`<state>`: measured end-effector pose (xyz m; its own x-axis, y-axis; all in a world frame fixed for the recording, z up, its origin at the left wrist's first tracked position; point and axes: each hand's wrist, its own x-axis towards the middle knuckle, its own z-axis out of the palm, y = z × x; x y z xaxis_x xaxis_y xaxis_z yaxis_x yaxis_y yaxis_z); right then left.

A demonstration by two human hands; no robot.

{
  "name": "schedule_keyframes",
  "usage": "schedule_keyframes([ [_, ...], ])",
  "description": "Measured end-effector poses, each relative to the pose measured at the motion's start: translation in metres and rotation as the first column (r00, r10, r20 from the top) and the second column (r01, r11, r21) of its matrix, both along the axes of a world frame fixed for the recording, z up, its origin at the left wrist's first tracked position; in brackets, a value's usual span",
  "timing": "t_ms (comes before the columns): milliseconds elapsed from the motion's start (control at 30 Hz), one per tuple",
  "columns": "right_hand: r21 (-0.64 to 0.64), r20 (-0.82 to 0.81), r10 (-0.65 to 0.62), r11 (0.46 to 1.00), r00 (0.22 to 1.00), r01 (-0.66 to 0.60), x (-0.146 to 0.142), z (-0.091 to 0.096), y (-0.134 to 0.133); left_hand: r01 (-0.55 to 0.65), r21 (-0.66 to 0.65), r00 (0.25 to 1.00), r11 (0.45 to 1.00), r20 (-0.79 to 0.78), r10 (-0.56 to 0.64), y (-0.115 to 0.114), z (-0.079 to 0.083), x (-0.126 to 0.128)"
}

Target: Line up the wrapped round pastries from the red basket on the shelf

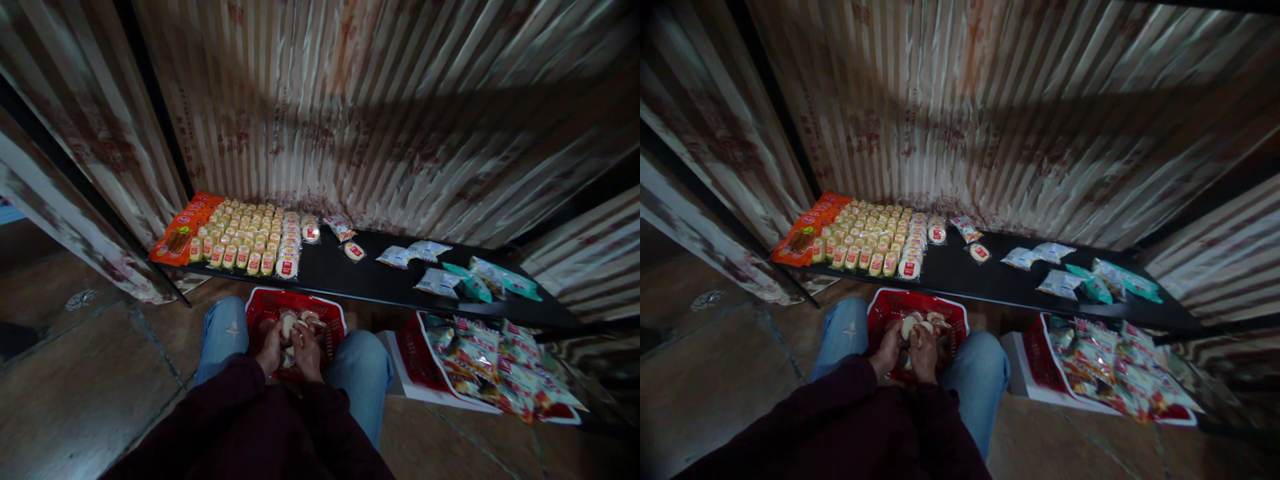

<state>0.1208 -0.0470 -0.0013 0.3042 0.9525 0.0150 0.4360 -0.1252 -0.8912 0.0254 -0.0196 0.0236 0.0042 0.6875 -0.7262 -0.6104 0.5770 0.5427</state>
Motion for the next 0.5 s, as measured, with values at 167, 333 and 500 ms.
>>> schedule_keyframes([
  [167, -0.121, -0.371, 0.005, 0.991, 0.928, -0.054, -0.003, 0.019, -0.004, 0.083, 0.087, 0.983, 0.993, -0.168, -0.068, -0.006, 0.008, 0.001],
  [333, -0.097, -0.595, 0.001, 0.993, 0.804, -0.073, -0.004, 0.02, -0.004, 0.136, 0.187, 0.961, 0.973, -0.264, -0.083, -0.009, 0.004, -0.001],
  [500, -0.167, -0.609, -0.137, 0.985, 0.781, 0.043, 0.0, 0.003, -0.001, 0.146, 0.217, 0.946, 0.965, -0.316, -0.072, -0.008, -0.006, -0.001],
])
